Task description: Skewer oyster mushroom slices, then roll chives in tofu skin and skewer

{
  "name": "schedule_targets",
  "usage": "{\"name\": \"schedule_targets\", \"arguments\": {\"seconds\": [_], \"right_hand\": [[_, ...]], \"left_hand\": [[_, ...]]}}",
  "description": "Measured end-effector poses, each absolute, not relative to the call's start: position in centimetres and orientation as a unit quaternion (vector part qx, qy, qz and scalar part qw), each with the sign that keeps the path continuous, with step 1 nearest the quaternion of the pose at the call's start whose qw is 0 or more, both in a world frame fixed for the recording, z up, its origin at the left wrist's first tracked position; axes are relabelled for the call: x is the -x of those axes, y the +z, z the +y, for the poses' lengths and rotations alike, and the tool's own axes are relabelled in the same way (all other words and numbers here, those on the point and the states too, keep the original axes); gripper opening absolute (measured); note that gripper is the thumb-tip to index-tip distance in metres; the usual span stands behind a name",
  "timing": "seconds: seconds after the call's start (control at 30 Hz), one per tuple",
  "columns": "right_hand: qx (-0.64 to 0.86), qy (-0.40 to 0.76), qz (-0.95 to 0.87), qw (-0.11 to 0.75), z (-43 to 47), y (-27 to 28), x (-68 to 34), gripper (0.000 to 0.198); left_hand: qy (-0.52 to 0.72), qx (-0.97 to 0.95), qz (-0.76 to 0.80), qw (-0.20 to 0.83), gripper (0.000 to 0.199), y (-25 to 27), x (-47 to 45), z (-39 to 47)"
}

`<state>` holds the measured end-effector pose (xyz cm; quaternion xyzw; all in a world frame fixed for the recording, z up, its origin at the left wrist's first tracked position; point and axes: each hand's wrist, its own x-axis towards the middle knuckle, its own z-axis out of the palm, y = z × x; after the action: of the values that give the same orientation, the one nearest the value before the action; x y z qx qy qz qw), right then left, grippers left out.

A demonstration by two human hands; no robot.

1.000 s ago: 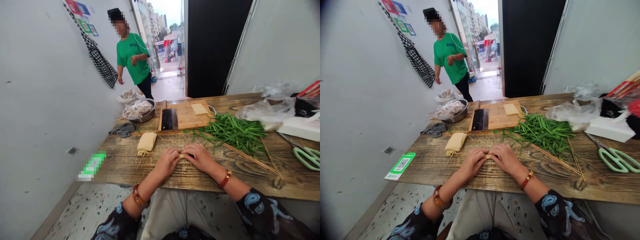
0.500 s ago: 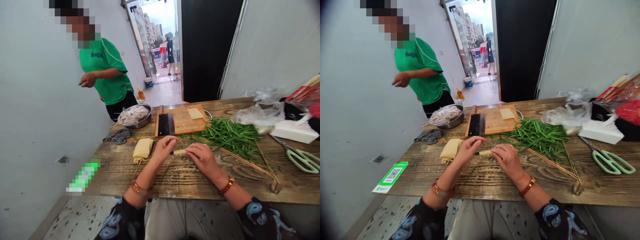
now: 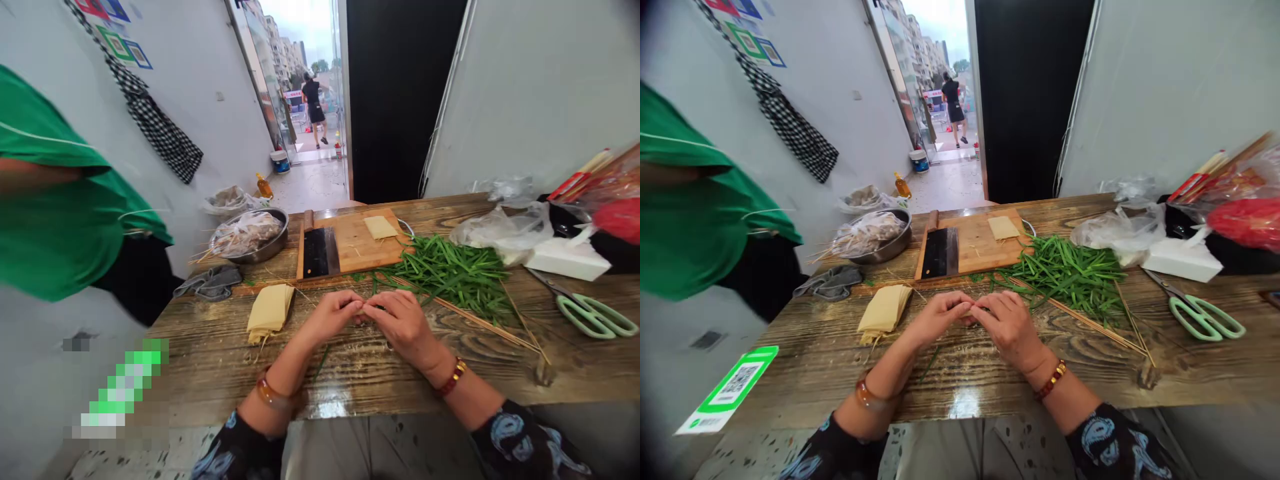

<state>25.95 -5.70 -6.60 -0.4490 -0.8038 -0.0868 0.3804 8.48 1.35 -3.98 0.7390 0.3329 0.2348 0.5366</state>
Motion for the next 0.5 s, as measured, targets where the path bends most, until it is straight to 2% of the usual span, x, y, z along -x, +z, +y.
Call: {"name": "schedule_targets", "arguments": {"seconds": [0.1, 0.2, 0.37, 0.5], "right_hand": [[0.451, -0.066, -0.797, 0.397, -5.5, -6.5, -25.8, 0.021], [0.452, -0.035, -0.786, 0.421, -5.3, -6.6, -25.9, 0.019], [0.522, 0.030, -0.683, 0.510, -4.6, -7.2, -26.5, 0.028], [0.528, 0.147, -0.635, 0.544, -4.3, -7.6, -26.8, 0.029]], "left_hand": [[0.241, -0.685, 0.329, 0.604, 0.029, -4.3, -8.3, 1.2], [0.244, -0.674, 0.333, 0.612, 0.028, -4.5, -8.2, 1.2], [0.302, -0.687, 0.383, 0.538, 0.020, -4.9, -8.1, 1.1], [0.318, -0.720, 0.384, 0.483, 0.016, -4.9, -8.2, 0.8]]}}
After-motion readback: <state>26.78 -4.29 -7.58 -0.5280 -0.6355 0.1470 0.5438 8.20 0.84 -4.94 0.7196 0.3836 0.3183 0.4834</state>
